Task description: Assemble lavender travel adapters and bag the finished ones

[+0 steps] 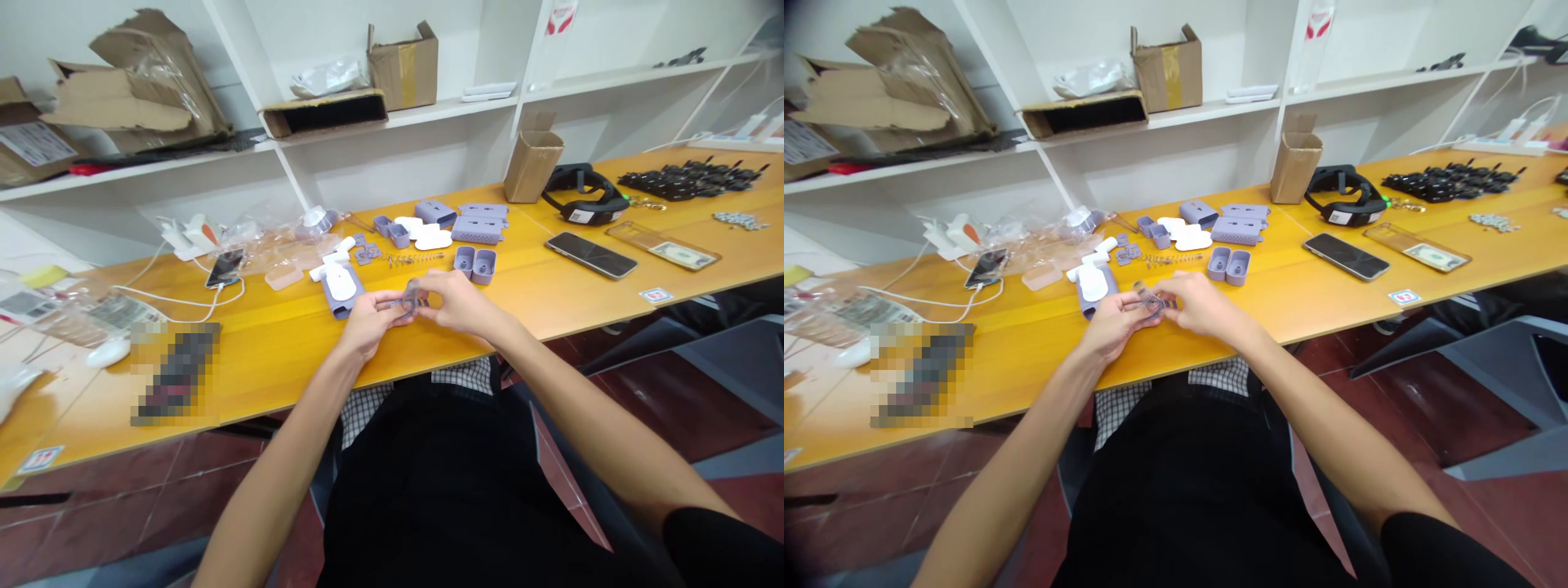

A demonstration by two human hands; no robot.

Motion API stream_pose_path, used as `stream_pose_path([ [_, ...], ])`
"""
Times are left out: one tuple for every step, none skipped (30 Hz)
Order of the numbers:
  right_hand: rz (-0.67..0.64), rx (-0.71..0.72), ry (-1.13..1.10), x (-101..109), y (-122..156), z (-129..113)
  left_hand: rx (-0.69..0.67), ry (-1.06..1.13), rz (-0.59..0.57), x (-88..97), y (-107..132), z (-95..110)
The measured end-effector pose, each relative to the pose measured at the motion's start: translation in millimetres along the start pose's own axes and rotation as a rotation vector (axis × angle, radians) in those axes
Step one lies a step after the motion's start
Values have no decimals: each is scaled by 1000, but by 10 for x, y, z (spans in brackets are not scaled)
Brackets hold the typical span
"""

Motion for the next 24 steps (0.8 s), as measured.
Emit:
stream_pose_path([
  [-2, 0, -12, -2, -3, -2, 0, 3, 13, 5, -6, -5],
  [4, 2, -30, -3, -4, 4, 3, 10, 25, 6, -12, -8],
  [15, 7, -56, -3, -4, 19, 10, 20, 33, 3, -16, -8],
  [35, 11, -88, -1, -2, 42, 17, 32, 41, -4, -20, -4],
  [61, 13, -126, 3, 0, 73, 25, 44, 46, -14, -21, 2],
  [92, 7, -171, 8, 3, 110, 32, 58, 49, -25, -21, 9],
  [128, -11, -228, 14, 7, 150, 34, 71, 51, -36, -19, 18],
  [163, -41, -299, 21, 10, 192, 36, 85, 51, -46, -17, 25],
  [188, -84, -388, 26, 13, 232, 33, 98, 49, -55, -13, 32],
  [195, -138, -495, 27, 15, 266, 26, 111, 45, -61, -9, 37],
  [177, -198, -615, 24, 18, 293, 17, 123, 38, -66, -4, 42],
  [141, -257, -738, 18, 21, 310, 7, 132, 29, -69, 0, 44],
  [93, -310, -851, 11, 24, 317, -1, 137, 17, -71, 5, 45],
  [42, -354, -947, 5, 29, 315, -7, 138, 5, -72, 10, 46],
  [-1, -389, -1020, 3, 35, 308, -10, 137, -7, -71, 14, 45],
  [-30, -417, -1068, 5, 40, 300, -12, 135, -17, -70, 17, 43],
  [-47, -440, -1095, 8, 44, 292, -15, 131, -26, -68, 19, 42],
  [-56, -459, -1107, 12, 47, 285, -19, 127, -35, -65, 20, 39],
  [-60, -475, -1110, 14, 48, 280, -24, 122, -44, -62, 20, 37],
  [-60, -487, -1110, 16, 49, 276, -26, 115, -53, -58, 20, 34],
  [-58, -495, -1111, 15, 48, 273, -28, 107, -58, -54, 20, 31],
  [-56, -500, -1115, 13, 47, 271, -30, 100, -59, -48, 19, 29],
  [-54, -505, -1122, 9, 46, 269, -29, 95, -59, -43, 19, 26],
  [-51, -509, -1130, 6, 46, 268, -29, 90, -58, -39, 19, 25],
])
Point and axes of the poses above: each hand's wrist, its own y-axis away from the middle knuckle, its own x-axis out of the back of the hand, z = x × y, the point moved 2 cm from there along -y, towards the middle knuckle, and after that the axes turned 6 degrees about -z, right-handed, at the moved point
